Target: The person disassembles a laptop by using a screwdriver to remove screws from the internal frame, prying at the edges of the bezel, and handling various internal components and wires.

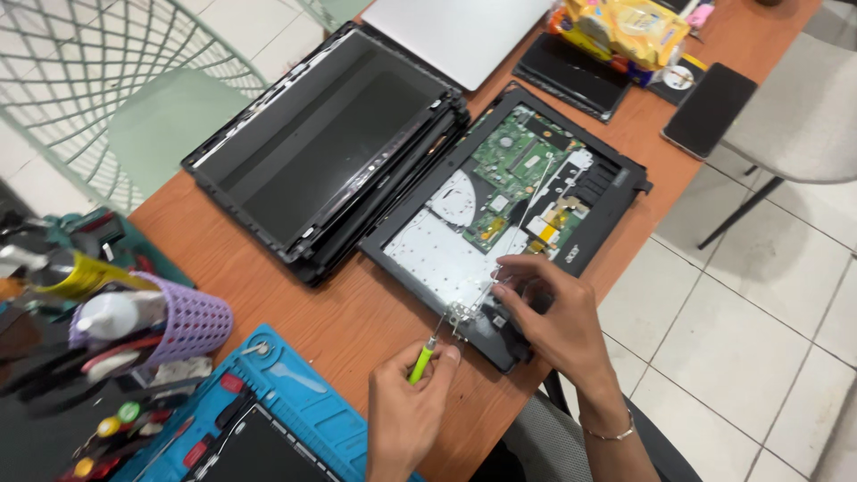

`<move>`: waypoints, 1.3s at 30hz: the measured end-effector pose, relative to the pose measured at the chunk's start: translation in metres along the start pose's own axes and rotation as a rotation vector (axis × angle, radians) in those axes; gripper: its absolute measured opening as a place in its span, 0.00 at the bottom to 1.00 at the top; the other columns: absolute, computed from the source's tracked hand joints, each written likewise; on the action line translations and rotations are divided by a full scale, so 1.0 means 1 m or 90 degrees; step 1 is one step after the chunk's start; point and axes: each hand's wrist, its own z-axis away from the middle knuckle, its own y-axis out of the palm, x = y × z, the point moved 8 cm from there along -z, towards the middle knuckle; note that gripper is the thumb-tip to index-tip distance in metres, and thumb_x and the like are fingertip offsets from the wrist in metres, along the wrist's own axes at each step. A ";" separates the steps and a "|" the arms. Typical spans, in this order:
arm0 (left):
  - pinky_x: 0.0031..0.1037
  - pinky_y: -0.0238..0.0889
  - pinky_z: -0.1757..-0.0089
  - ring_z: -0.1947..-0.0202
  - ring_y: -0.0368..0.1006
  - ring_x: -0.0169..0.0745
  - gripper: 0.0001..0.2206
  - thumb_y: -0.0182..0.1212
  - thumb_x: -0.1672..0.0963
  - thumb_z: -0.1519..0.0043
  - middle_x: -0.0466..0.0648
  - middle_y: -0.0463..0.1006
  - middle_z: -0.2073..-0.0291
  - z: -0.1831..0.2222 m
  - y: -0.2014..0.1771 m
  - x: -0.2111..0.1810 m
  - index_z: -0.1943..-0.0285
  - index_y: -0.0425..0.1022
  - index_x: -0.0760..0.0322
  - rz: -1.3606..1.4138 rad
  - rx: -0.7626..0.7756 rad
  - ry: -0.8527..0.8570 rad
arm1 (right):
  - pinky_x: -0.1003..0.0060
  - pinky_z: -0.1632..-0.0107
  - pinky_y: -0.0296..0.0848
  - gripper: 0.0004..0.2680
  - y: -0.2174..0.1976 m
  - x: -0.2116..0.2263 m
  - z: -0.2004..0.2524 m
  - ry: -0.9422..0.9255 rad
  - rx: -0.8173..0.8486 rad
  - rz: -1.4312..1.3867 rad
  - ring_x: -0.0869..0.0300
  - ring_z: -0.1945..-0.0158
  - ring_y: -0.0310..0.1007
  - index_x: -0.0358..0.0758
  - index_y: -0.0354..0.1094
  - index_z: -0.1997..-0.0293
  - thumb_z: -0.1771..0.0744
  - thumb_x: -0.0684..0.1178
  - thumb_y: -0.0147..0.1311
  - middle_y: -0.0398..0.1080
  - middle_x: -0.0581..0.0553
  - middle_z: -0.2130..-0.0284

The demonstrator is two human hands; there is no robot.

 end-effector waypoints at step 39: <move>0.26 0.46 0.77 0.81 0.51 0.23 0.12 0.63 0.53 0.38 0.37 0.58 0.86 0.161 -0.184 0.128 0.60 0.87 0.66 0.078 -0.245 -0.082 | 0.69 0.59 0.75 0.14 0.237 0.023 0.149 0.013 0.781 -0.101 0.65 0.65 0.77 0.34 0.76 0.45 0.36 0.43 0.62 0.79 0.47 0.70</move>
